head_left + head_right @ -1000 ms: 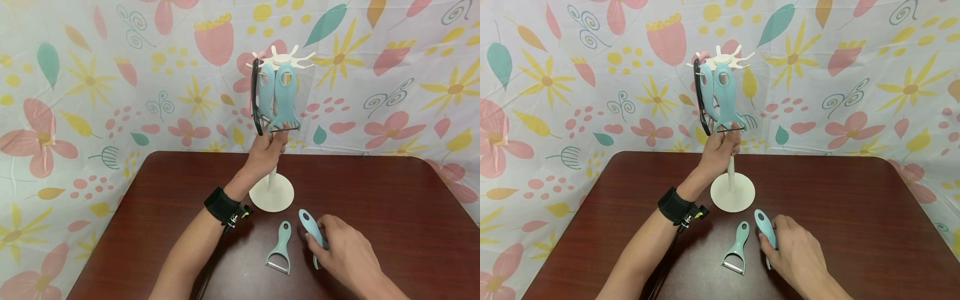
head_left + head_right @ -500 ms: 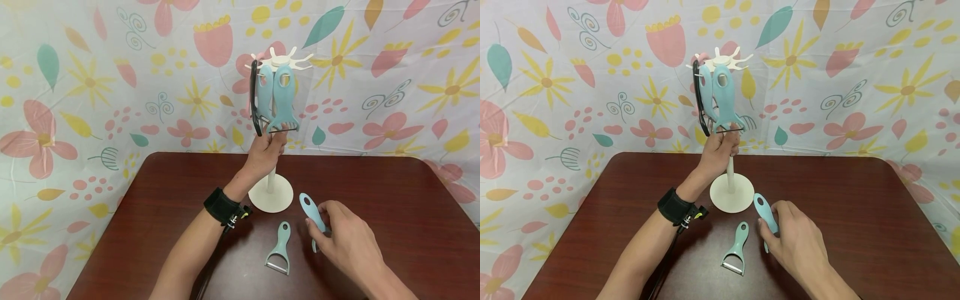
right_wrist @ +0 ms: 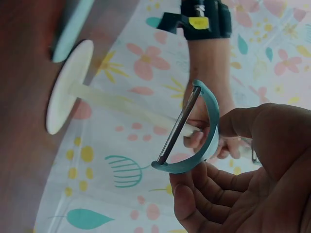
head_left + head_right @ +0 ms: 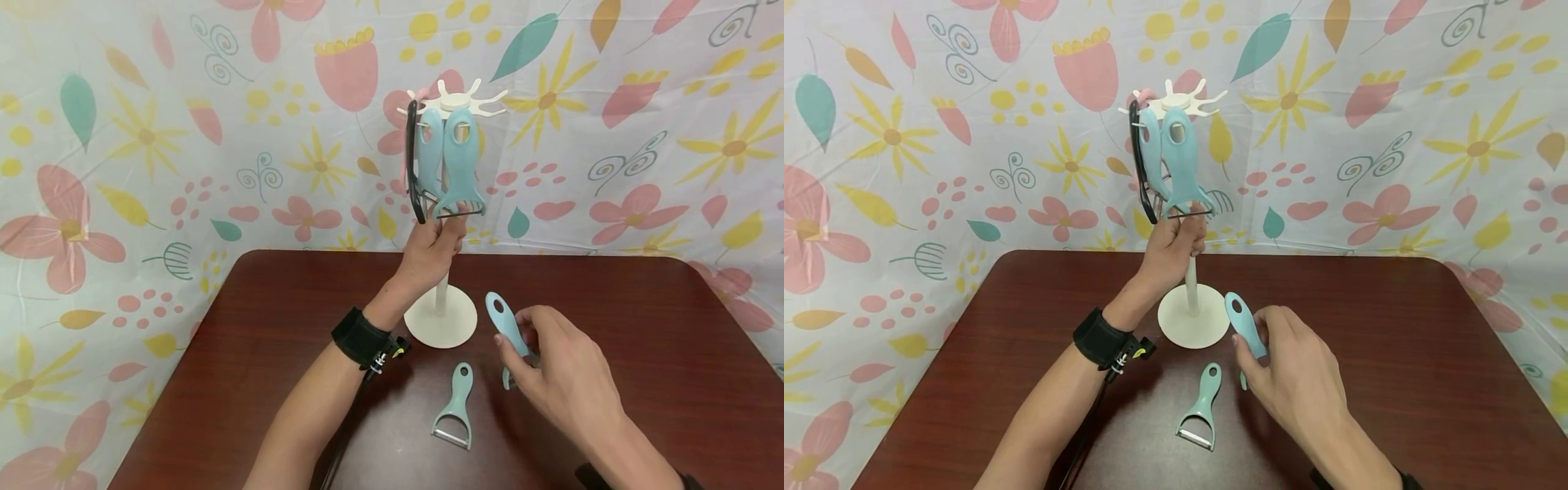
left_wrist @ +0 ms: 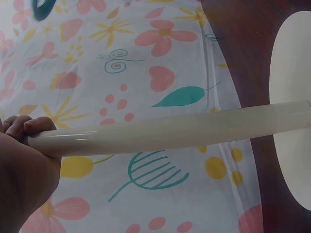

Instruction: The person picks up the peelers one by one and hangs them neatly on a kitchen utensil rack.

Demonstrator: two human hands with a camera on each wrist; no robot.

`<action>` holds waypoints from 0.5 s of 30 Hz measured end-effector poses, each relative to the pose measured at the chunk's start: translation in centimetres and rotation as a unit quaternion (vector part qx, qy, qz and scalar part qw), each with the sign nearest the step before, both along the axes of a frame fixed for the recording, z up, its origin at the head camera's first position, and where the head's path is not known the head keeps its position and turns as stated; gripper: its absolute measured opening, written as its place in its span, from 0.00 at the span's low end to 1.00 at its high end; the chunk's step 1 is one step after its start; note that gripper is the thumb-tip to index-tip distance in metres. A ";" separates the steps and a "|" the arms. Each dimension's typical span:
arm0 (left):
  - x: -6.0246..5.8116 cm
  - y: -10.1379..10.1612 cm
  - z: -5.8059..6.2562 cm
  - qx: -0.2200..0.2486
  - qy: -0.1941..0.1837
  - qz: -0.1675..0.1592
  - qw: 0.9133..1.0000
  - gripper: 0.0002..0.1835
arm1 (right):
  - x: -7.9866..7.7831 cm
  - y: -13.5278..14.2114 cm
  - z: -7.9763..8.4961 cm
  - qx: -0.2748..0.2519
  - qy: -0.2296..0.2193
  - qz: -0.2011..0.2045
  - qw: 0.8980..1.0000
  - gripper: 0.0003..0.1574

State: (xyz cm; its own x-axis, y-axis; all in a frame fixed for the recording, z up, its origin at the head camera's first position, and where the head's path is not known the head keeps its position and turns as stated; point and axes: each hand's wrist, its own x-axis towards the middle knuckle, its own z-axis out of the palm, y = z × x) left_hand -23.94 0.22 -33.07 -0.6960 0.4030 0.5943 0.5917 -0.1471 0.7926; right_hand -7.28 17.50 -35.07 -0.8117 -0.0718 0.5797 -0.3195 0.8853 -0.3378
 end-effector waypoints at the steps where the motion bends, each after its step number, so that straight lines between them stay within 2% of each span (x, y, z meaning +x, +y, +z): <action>1: 0.0 0.0 0.0 -0.001 -0.001 0.002 1.000 0.09 | -0.1 -0.1 0.2 -0.001 0.001 0.000 1.000 0.18; 6: 0.2 -0.1 0.3 -0.009 0.002 0.012 1.000 0.10 | -0.6 -0.5 1.1 -0.009 0.007 0.004 1.000 0.18; 15: 1.7 -0.3 1.8 -0.011 0.008 0.008 1.000 0.15 | -0.6 -1.0 2.4 -0.028 0.002 0.006 1.000 0.18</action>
